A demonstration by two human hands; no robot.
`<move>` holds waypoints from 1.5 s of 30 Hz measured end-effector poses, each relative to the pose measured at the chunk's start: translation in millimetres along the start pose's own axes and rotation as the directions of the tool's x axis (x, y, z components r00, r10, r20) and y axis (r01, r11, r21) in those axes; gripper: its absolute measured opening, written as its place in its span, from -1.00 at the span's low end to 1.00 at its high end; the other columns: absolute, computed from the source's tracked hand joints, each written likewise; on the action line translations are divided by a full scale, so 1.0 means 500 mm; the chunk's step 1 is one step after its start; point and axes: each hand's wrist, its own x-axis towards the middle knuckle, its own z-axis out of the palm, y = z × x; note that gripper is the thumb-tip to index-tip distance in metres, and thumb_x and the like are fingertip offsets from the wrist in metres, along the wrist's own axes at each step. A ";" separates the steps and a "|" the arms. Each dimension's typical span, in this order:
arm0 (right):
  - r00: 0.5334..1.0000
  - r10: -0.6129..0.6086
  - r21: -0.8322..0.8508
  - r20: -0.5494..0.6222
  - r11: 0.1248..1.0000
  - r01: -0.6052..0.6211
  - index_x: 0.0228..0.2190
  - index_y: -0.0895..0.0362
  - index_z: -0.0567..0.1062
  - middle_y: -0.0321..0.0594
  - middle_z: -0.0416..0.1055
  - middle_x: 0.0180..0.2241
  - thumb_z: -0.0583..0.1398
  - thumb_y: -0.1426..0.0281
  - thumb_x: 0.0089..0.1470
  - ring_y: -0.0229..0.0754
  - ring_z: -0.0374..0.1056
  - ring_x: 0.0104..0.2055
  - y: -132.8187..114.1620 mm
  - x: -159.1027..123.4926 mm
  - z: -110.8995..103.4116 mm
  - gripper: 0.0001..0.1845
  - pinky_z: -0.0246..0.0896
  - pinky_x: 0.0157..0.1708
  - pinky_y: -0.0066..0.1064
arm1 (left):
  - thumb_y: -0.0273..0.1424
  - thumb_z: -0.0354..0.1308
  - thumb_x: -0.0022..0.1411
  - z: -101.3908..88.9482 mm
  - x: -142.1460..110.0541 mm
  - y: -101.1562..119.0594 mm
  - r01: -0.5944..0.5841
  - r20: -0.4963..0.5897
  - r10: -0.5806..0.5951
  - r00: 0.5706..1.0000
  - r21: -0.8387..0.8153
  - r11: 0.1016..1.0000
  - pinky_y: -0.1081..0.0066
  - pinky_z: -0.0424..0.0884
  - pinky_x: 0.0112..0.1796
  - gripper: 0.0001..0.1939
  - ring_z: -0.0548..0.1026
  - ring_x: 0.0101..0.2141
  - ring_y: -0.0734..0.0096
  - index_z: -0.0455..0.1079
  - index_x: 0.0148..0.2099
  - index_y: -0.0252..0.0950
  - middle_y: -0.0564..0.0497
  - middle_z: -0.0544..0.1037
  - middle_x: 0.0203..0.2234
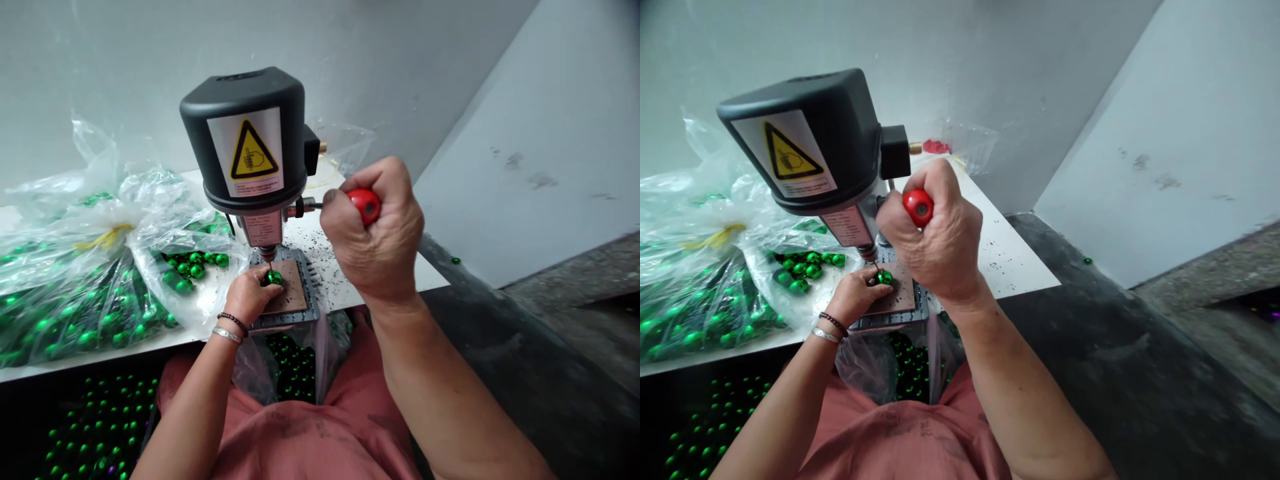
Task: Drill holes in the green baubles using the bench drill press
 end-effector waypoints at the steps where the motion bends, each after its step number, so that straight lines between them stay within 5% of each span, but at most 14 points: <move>1: 1.000 -0.016 -0.019 -0.007 1.000 0.016 -0.56 0.10 0.19 -0.45 0.02 -0.65 0.10 0.39 -0.06 -0.48 -0.09 -0.60 0.003 -0.008 -0.003 -0.85 0.00 -0.59 -0.56 | -0.27 0.16 0.00 0.000 0.000 0.000 -0.005 -0.003 0.005 1.000 0.005 1.000 0.42 0.26 -0.34 -0.77 0.45 -0.34 0.35 0.47 -0.25 -0.22 0.03 0.55 -0.34; 8: 0.988 -0.149 -0.095 -0.038 0.985 0.145 -0.51 0.10 0.22 -0.43 0.14 -0.62 0.10 0.42 -0.04 -0.47 0.04 -0.59 0.023 -0.053 -0.004 -0.90 0.05 -0.57 -0.55 | -0.27 0.15 0.01 0.001 -0.001 0.000 -0.015 -0.013 0.015 1.000 0.036 0.999 0.43 0.24 -0.35 -0.81 0.41 -0.38 0.39 0.46 -0.32 -0.23 0.05 0.51 -0.42; 20: 0.986 -0.137 -0.080 -0.091 0.988 0.130 -0.44 0.11 0.26 -0.42 0.20 -0.56 0.11 0.49 -0.05 -0.48 0.14 -0.55 0.037 -0.092 0.005 -0.91 0.15 -0.52 -0.57 | -0.20 0.17 0.00 0.007 -0.002 -0.001 0.065 -0.020 -0.063 0.998 0.095 0.993 0.38 0.29 -0.24 -0.70 0.43 -0.25 0.29 0.48 -0.22 -0.23 -0.03 0.51 -0.30; 30: 0.991 -0.085 0.099 -0.100 0.990 0.095 -0.37 0.07 0.26 -0.40 0.23 -0.53 0.09 0.48 -0.08 -0.39 0.23 -0.51 0.067 -0.135 0.022 -0.85 0.19 -0.50 -0.48 | -0.22 0.17 0.00 -0.003 -0.005 0.003 0.052 0.002 -0.052 0.999 0.075 0.996 0.41 0.25 -0.31 -0.75 0.41 -0.33 0.33 0.48 -0.26 -0.21 -0.01 0.51 -0.37; 35: 0.979 -0.098 -0.029 -0.179 0.995 0.095 -0.49 0.10 0.24 -0.41 0.15 -0.58 0.08 0.43 -0.01 -0.43 0.13 -0.55 0.023 -0.063 0.021 -0.93 0.11 -0.53 -0.52 | -0.23 0.18 -0.01 0.004 -0.002 -0.002 0.054 -0.003 -0.054 0.999 0.053 0.997 0.44 0.24 -0.36 -0.76 0.41 -0.39 0.38 0.49 -0.28 -0.21 0.01 0.52 -0.41; 41: 0.997 0.073 -0.005 0.007 0.997 -0.073 -0.55 0.12 0.15 -0.44 0.01 -0.63 0.07 0.34 0.02 -0.46 -0.07 -0.58 -0.013 0.055 0.026 -0.80 -0.01 -0.54 -0.54 | -0.27 0.20 -0.03 -0.005 -0.028 -0.005 0.056 -0.048 -0.058 0.997 -0.031 0.998 0.38 0.29 -0.26 -0.65 0.44 -0.30 0.30 0.48 -0.14 -0.25 -0.06 0.53 -0.31; 43: 0.994 0.105 -0.012 0.036 0.994 -0.105 -0.57 0.12 0.13 -0.45 -0.01 -0.63 0.07 0.35 0.01 -0.47 -0.09 -0.57 -0.014 0.066 0.027 -0.78 -0.04 -0.54 -0.54 | -0.30 0.20 -0.04 -0.020 -0.053 -0.003 0.023 0.019 -0.022 1.000 -0.089 0.996 0.39 0.30 -0.25 -0.67 0.45 -0.29 0.31 0.49 -0.16 -0.24 -0.04 0.53 -0.31; 45: 0.993 0.110 0.005 0.041 0.994 -0.111 -0.57 0.12 0.12 -0.44 -0.02 -0.63 0.07 0.36 0.02 -0.46 -0.09 -0.56 -0.014 0.065 0.026 -0.77 -0.05 -0.53 -0.54 | -0.33 0.23 -0.06 -0.036 -0.080 -0.001 -0.017 0.201 0.061 0.978 -0.213 0.977 0.42 0.31 -0.25 -0.68 0.46 -0.30 0.34 0.50 -0.18 -0.22 0.00 0.54 -0.32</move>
